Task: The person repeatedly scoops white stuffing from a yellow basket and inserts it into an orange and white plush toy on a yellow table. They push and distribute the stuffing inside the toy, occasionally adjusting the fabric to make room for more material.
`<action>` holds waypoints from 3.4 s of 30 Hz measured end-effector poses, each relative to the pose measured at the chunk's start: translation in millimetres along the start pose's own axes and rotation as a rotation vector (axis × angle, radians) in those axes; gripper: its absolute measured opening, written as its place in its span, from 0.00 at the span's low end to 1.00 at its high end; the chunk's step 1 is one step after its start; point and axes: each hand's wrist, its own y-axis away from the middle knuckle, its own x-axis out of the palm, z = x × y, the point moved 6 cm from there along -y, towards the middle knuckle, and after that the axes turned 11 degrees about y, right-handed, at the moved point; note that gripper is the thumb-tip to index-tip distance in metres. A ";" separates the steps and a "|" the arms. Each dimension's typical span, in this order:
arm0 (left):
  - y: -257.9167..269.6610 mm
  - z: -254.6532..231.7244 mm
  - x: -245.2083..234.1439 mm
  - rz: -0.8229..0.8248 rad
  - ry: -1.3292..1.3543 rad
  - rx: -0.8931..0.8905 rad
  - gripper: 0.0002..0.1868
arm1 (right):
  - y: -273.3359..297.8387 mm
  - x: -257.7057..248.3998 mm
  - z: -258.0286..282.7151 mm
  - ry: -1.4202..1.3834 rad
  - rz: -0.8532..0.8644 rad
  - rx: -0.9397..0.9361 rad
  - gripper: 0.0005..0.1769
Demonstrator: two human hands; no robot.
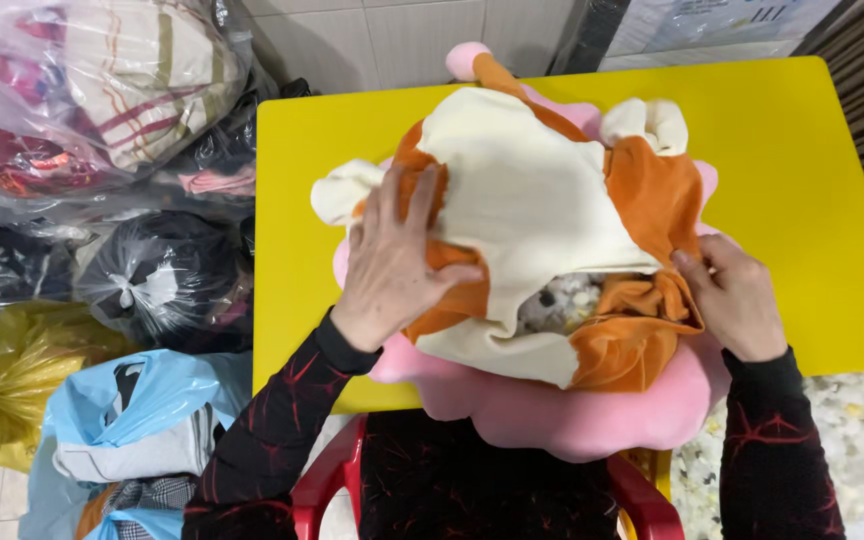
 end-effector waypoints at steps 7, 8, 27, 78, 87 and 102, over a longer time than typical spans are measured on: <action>12.8 9.8 24.0 0.090 -0.078 -0.177 0.30 | -29.7 7.9 64.2 -0.271 0.217 -0.128 0.19; 4.4 13.0 22.7 0.111 -0.129 -0.184 0.24 | -37.4 -1.4 80.3 -0.161 0.161 -0.223 0.19; -17.4 -15.4 -43.4 -0.099 -0.127 0.057 0.25 | -53.3 -62.3 100.6 -0.332 0.047 -0.182 0.31; -33.2 47.3 9.9 0.220 -0.028 -0.260 0.36 | -93.0 16.2 58.8 -0.914 -0.289 -0.268 0.09; -10.2 25.0 -33.4 0.331 -0.168 -0.303 0.38 | -73.9 60.5 65.3 -0.931 0.373 0.099 0.12; -62.7 10.2 59.1 0.134 -0.067 0.011 0.24 | -51.1 43.8 136.4 -1.284 0.420 0.020 0.13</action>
